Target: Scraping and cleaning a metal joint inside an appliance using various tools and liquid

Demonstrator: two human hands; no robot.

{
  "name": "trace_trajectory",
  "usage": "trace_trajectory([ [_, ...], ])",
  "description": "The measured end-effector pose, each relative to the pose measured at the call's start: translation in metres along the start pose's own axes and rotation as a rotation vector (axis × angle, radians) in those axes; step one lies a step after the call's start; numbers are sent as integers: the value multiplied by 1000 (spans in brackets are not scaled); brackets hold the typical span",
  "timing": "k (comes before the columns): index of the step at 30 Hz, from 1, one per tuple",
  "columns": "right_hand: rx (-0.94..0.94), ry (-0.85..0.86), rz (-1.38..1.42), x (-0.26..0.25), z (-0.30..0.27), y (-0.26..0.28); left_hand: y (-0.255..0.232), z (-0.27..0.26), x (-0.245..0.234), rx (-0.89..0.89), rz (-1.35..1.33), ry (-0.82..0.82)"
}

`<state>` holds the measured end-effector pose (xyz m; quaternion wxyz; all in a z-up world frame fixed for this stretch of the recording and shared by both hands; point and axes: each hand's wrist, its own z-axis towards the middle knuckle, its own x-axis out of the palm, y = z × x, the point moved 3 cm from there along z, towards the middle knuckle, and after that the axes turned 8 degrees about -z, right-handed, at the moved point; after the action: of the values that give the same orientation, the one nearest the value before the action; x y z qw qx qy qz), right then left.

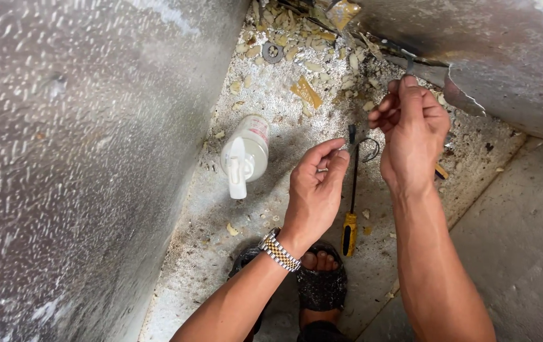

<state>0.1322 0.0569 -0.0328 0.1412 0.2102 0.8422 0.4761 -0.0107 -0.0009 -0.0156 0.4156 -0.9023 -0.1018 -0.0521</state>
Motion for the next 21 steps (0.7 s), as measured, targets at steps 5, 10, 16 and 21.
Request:
trace_trajectory([
  [5, 32, 66, 21, -1, 0, -7, -3, 4, 2, -2, 38, 8],
  [10, 87, 37, 28, -2, 8, -16, -13, 16, 12, 13, 53, 36],
  [16, 71, -34, 58, -9, 30, -28, -28, 47, 40, 217, 141, 8],
  [21, -22, -88, 76, -13, 39, -30, -34, 71, 63, 84, 83, -14],
])
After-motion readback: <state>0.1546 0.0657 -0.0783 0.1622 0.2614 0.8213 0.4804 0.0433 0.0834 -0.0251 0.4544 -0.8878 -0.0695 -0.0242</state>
